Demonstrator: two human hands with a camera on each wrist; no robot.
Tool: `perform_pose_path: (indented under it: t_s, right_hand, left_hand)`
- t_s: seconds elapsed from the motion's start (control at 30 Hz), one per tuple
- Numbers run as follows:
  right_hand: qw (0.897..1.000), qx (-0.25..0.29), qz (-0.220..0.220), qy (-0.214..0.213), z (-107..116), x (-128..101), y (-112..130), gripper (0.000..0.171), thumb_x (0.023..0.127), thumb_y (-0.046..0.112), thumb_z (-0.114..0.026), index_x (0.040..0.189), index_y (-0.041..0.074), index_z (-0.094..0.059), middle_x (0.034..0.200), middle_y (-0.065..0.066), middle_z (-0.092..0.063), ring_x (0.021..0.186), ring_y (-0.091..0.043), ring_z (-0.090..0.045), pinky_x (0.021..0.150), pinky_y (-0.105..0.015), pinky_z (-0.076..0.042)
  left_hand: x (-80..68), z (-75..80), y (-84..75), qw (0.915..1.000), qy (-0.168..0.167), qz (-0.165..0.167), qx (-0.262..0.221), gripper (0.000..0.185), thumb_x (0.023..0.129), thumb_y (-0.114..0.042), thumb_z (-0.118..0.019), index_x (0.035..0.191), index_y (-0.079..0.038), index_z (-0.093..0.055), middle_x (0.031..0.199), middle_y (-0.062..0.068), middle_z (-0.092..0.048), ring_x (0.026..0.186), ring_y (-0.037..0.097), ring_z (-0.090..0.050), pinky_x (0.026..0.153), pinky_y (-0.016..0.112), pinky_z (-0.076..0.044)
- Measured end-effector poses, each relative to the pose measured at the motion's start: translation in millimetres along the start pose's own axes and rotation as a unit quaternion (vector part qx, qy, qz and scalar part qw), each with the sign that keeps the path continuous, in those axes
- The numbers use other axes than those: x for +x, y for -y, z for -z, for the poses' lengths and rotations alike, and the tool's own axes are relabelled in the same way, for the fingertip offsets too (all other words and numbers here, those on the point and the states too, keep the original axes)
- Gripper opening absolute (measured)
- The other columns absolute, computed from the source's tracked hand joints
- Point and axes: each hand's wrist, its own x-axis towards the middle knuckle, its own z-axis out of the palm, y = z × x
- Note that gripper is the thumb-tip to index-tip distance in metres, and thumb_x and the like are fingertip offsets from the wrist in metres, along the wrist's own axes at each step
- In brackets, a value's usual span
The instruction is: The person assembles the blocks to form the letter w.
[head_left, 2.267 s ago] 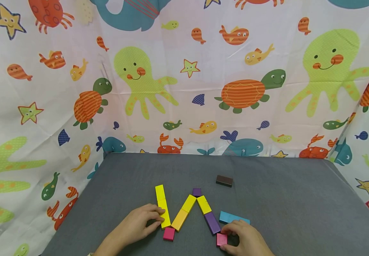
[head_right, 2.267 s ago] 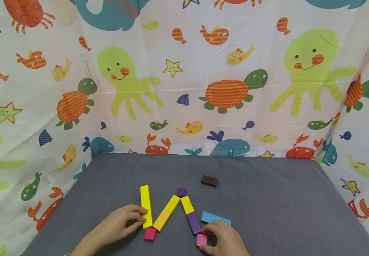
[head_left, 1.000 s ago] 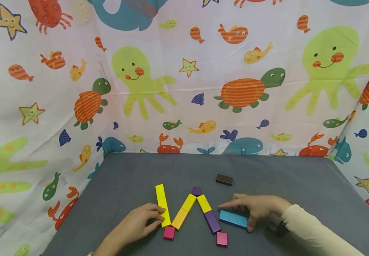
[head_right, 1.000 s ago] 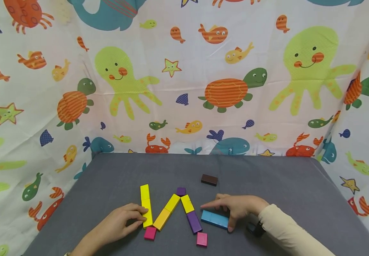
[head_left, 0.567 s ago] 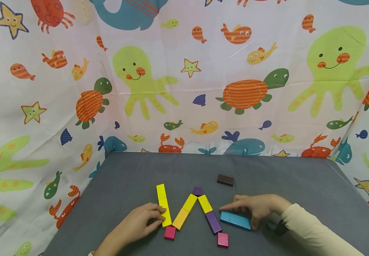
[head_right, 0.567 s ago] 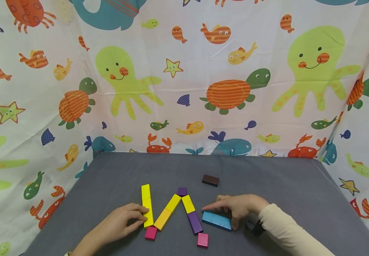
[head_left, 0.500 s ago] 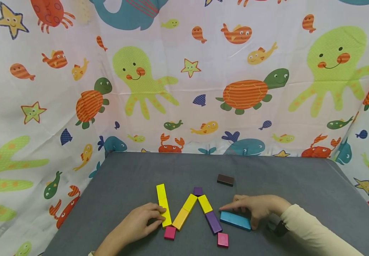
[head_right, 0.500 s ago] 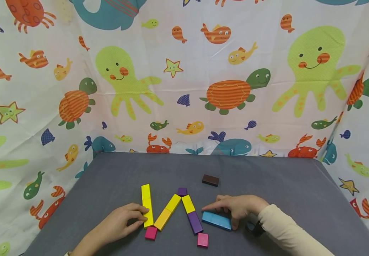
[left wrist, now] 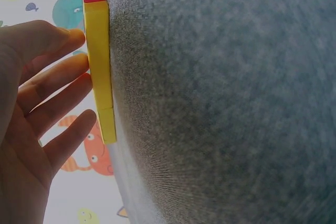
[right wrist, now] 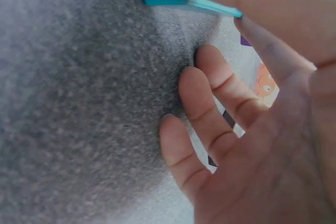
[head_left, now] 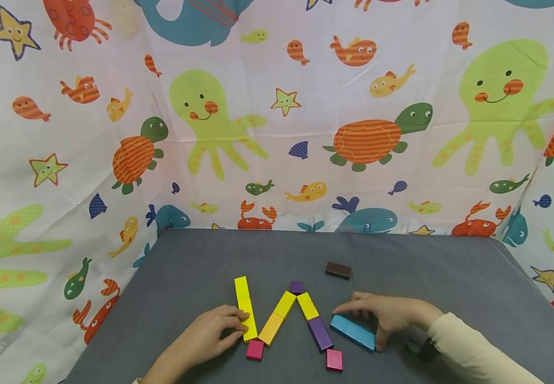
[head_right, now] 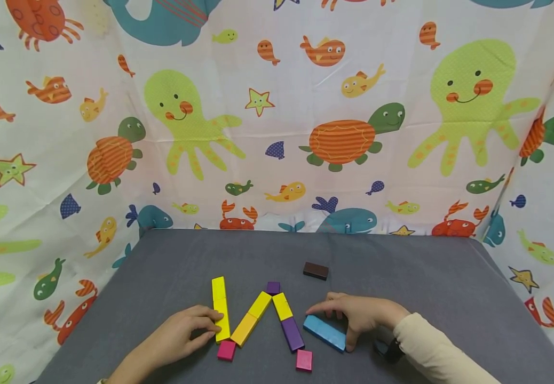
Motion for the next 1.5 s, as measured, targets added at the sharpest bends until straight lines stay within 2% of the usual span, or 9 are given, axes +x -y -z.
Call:
perform_pose_path:
  t_s: [0.23, 0.3, 0.47, 0.53, 0.7, 0.9, 1.0, 1.27, 1.5]
  right_hand:
    - [0.998, -0.012, 0.046, -0.040, -3.3, -10.2, -5.8, 0.066, 0.075, 0.017, -0.079, 0.135, 0.033, -0.057, 0.125, 0.002, -0.051, 0.106, -0.014, -0.047, 0.084, -0.024, -0.045]
    - [0.998, -0.011, 0.044, -0.041, -4.4, -12.9, -5.6, 0.069, 0.075, 0.018, -0.079, 0.138, 0.033, -0.054, 0.131, 0.003, -0.050, 0.109, -0.014, -0.047, 0.089, -0.027, -0.046]
    - [0.999, -0.015, 0.017, -0.024, -9.3, -20.2, -1.9, 0.089, 0.070, 0.018, -0.085, 0.146, 0.040, -0.044, 0.146, 0.003, -0.040, 0.127, -0.023, -0.038, 0.102, -0.053, -0.044]
    - [0.999, -0.039, 0.021, -0.027, -11.5, -21.8, -1.0, 0.093, 0.068, 0.021, -0.088, 0.146, 0.041, -0.043, 0.149, 0.003, -0.037, 0.131, -0.026, -0.034, 0.102, -0.058, -0.042]
    - [0.994, -0.089, 0.037, -0.053, -17.0, -23.4, -2.8, 0.091, 0.067, 0.032, -0.089, 0.146, 0.040, -0.044, 0.150, 0.003, -0.039, 0.131, -0.024, -0.036, 0.101, -0.048, -0.045]
    - [0.993, -0.091, 0.029, -0.064, -23.4, -26.3, -4.5, 0.095, 0.068, 0.034, -0.088, 0.149, 0.041, -0.038, 0.153, 0.009, -0.039, 0.127, -0.016, -0.037, 0.099, -0.048, -0.047]
    - [0.993, -0.092, 0.031, -0.070, -25.0, -27.8, -4.0, 0.093, 0.069, 0.032, -0.088, 0.148, 0.041, -0.041, 0.152, 0.012, -0.042, 0.125, -0.013, -0.038, 0.099, -0.044, -0.047]
    - [0.995, -0.043, 0.020, -0.088, -30.4, -27.5, -8.0, 0.089, 0.067, 0.033, -0.089, 0.143, 0.040, -0.043, 0.147, 0.007, -0.045, 0.125, -0.016, -0.041, 0.101, -0.040, -0.047]
    - [0.991, -0.007, 0.023, -0.129, -37.5, -28.4, -11.0, 0.084, 0.071, 0.041, -0.084, 0.142, 0.028, -0.042, 0.142, 0.003, -0.048, 0.123, -0.018, -0.052, 0.103, -0.029, -0.047]
  left_hand:
    - [-0.5, -2.4, -0.1, 1.0000, -0.002, 0.000, 0.001, 0.015, 0.091, -0.027, -0.072, 0.104, -0.030, -0.076, 0.121, -0.012, -0.068, 0.109, 0.007, -0.063, 0.093, 0.032, -0.058]
    - [-0.6, -2.6, -0.3, 1.0000, 0.003, 0.007, -0.002, 0.015, 0.091, -0.027, -0.071, 0.105, -0.031, -0.076, 0.121, -0.013, -0.067, 0.110, 0.007, -0.063, 0.094, 0.032, -0.058]
    - [-0.8, -2.5, -0.8, 0.9998, 0.011, 0.015, -0.005, 0.015, 0.092, -0.028, -0.070, 0.105, -0.031, -0.076, 0.122, -0.013, -0.067, 0.111, 0.007, -0.063, 0.095, 0.033, -0.057]
    - [-0.9, -2.5, -1.0, 0.9999, 0.009, 0.014, -0.004, 0.015, 0.092, -0.028, -0.071, 0.105, -0.031, -0.076, 0.122, -0.013, -0.067, 0.110, 0.007, -0.063, 0.095, 0.033, -0.057]
    - [-1.3, -3.8, -0.1, 1.0000, 0.002, 0.008, -0.002, 0.014, 0.091, -0.027, -0.071, 0.104, -0.032, -0.076, 0.121, -0.013, -0.067, 0.109, 0.006, -0.063, 0.094, 0.032, -0.057]
    - [-1.9, -6.0, 0.7, 1.0000, -0.007, -0.005, 0.002, 0.014, 0.091, -0.025, -0.072, 0.103, -0.031, -0.076, 0.121, -0.012, -0.067, 0.109, 0.007, -0.063, 0.093, 0.032, -0.058]
    - [-1.6, -5.6, 0.5, 1.0000, -0.002, 0.002, -0.003, 0.014, 0.091, -0.026, -0.071, 0.104, -0.031, -0.076, 0.121, -0.013, -0.067, 0.109, 0.007, -0.063, 0.094, 0.033, -0.058]
    - [-2.2, -3.1, -1.2, 0.9999, 0.006, 0.007, -0.003, 0.015, 0.092, -0.027, -0.071, 0.105, -0.031, -0.076, 0.122, -0.013, -0.067, 0.110, 0.007, -0.062, 0.095, 0.034, -0.057]
    - [-2.2, -2.7, -1.0, 1.0000, 0.001, 0.002, 0.002, 0.015, 0.092, -0.026, -0.071, 0.105, -0.031, -0.076, 0.122, -0.012, -0.067, 0.110, 0.007, -0.063, 0.094, 0.033, -0.057]
